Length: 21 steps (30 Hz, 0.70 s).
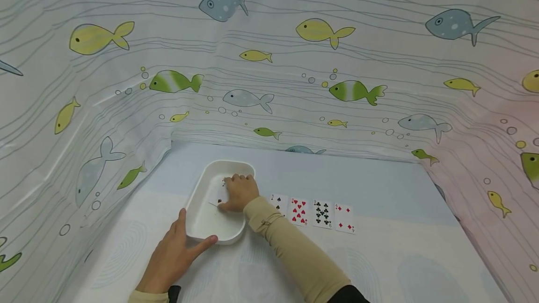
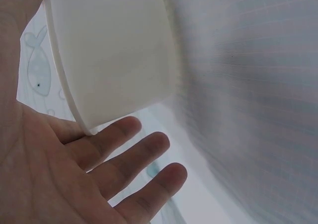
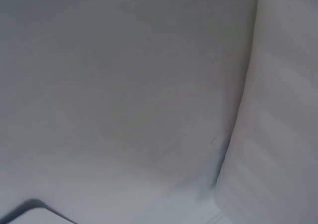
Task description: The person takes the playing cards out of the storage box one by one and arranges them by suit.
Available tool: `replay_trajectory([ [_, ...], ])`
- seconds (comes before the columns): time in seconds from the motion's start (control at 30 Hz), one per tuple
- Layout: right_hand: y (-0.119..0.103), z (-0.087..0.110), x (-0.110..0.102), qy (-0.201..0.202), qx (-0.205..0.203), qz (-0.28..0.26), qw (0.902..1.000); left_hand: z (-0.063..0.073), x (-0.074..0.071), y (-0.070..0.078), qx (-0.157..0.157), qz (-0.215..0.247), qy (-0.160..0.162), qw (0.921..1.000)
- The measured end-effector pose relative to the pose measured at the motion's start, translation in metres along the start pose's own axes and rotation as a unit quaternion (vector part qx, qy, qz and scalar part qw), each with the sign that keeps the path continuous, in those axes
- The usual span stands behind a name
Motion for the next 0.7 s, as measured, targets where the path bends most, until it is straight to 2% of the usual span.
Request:
replay_trajectory([
  [0.47,-0.0002,-0.0014,0.0036,0.009,0.0,-0.005,0.9999,0.0006,-0.0018,0.0018,0.012,-0.005,0.013,0.9998],
  [0.7,0.0015,0.0012,-0.0007,0.022,-0.006,-0.011,0.9997,0.0004,-0.0013,0.0019,0.008,-0.002,0.008,0.9999],
])
Point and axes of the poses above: each hand's wrist, its own z-axis away from the middle knuckle, its own x-axis out of the palm, y = z × x, the point moved 6 cm from there along -z, towards the middle knuckle, and after that the axes turned 3 degrees about x, right-handed, at the moved point
